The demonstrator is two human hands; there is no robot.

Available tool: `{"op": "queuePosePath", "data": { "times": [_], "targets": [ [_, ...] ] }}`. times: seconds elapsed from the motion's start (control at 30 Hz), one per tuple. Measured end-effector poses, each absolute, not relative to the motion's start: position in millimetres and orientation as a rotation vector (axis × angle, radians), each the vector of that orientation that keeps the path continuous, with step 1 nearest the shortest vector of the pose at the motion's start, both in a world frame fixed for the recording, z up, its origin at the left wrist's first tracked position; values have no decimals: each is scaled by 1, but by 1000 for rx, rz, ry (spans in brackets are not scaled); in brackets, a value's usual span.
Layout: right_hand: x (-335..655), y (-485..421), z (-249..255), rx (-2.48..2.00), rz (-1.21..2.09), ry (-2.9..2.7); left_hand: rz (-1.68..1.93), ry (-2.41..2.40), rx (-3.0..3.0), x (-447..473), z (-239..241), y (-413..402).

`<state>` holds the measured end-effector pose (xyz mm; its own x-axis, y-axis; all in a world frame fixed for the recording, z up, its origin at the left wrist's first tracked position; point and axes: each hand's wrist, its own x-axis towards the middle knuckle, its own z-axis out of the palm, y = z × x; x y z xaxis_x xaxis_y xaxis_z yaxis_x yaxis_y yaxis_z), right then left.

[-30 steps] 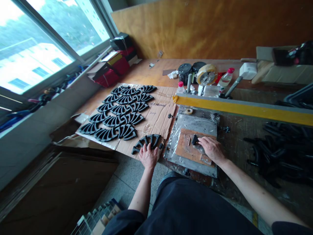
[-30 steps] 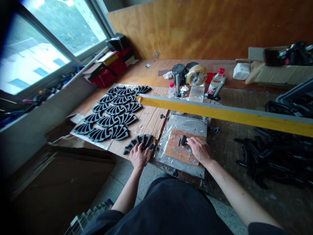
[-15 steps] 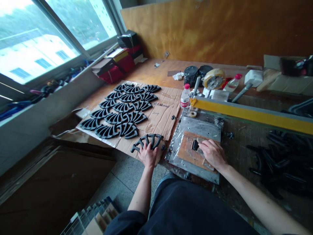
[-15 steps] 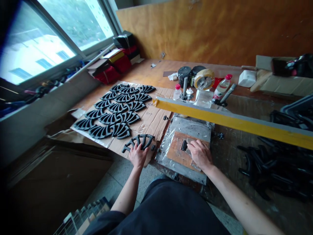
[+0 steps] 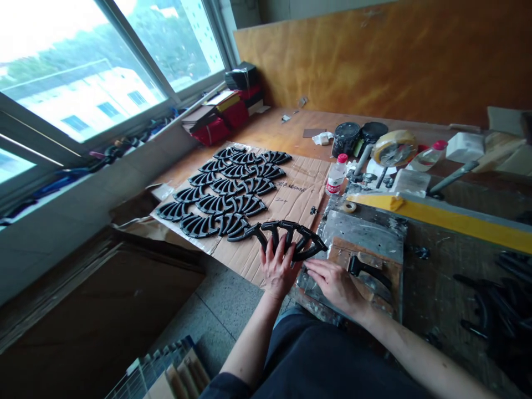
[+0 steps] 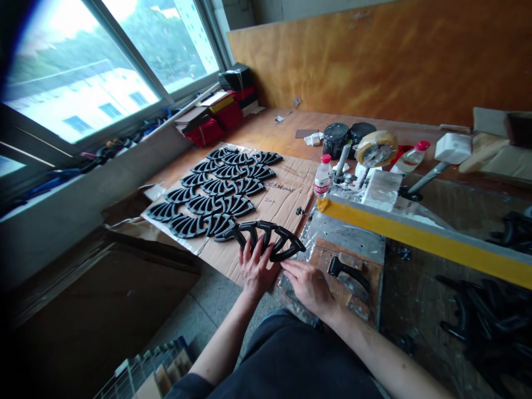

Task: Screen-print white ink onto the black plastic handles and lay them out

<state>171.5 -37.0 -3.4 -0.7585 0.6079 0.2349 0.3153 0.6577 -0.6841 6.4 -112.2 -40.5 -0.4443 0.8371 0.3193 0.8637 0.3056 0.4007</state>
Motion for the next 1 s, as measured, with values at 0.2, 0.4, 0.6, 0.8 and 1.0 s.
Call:
{"op": "queuePosePath", "data": {
  "times": [0.2, 0.4, 0.6, 0.8, 1.0],
  "targets": [
    [153, -27, -7, -762, 856, -2445, -817, -2463, -1692, -17, -38, -91],
    [127, -17, -29, -895, 985, -2617, -750, -2494, -1753, -58, -47, -16],
    [71, 14, -66, -1059, 1111, -2915, -642, -2496, -1850, -107, -53, 122],
    [54, 25, -142, -962, 973, -2971, -536, -2617, -1894, -130, -70, 247],
    [41, 22, -237, -901, 512, -2960, -524, -2741, -1855, -140, -101, 325]
  ]
}}
